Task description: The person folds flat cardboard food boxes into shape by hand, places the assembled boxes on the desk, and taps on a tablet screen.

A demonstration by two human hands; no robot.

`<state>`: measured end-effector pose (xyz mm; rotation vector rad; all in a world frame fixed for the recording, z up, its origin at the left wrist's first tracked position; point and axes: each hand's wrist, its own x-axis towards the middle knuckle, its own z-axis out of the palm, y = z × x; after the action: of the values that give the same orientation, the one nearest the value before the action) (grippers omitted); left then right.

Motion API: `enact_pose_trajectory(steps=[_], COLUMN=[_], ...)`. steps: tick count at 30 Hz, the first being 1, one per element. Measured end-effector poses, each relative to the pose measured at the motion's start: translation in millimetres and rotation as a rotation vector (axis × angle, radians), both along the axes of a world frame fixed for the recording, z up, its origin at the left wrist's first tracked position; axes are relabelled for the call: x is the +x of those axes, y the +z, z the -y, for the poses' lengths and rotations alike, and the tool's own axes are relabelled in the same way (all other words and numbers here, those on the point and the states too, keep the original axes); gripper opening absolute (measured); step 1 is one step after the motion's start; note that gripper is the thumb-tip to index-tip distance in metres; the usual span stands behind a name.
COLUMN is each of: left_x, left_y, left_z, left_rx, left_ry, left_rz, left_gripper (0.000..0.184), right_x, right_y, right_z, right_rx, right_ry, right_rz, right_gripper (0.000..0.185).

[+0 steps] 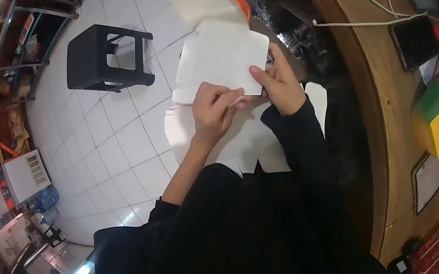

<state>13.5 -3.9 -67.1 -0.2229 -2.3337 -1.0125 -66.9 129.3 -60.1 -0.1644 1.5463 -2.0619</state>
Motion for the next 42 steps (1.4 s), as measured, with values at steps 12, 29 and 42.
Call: enact_pose_trajectory(steps=[12,29,42], left_x=[-13,-21,-20], left_y=[-3,-19,-3], left_z=[2,23,21], left_rx=[1.041,1.135,1.146], left_ry=[0.227,0.041,-0.048], left_rz=[0.608,0.621,0.575], left_gripper=[0.018,0.020,0.029], right_x=[4,6,8], right_y=[13,13,-10], right_z=[3,16,29], right_rx=[0.634,0.569,0.503], right_ry=[-0.068,-0.067,-0.187], right_rz=[-0.681,-0.556,-0.924], right_gripper=[0.016,0.010,0.024])
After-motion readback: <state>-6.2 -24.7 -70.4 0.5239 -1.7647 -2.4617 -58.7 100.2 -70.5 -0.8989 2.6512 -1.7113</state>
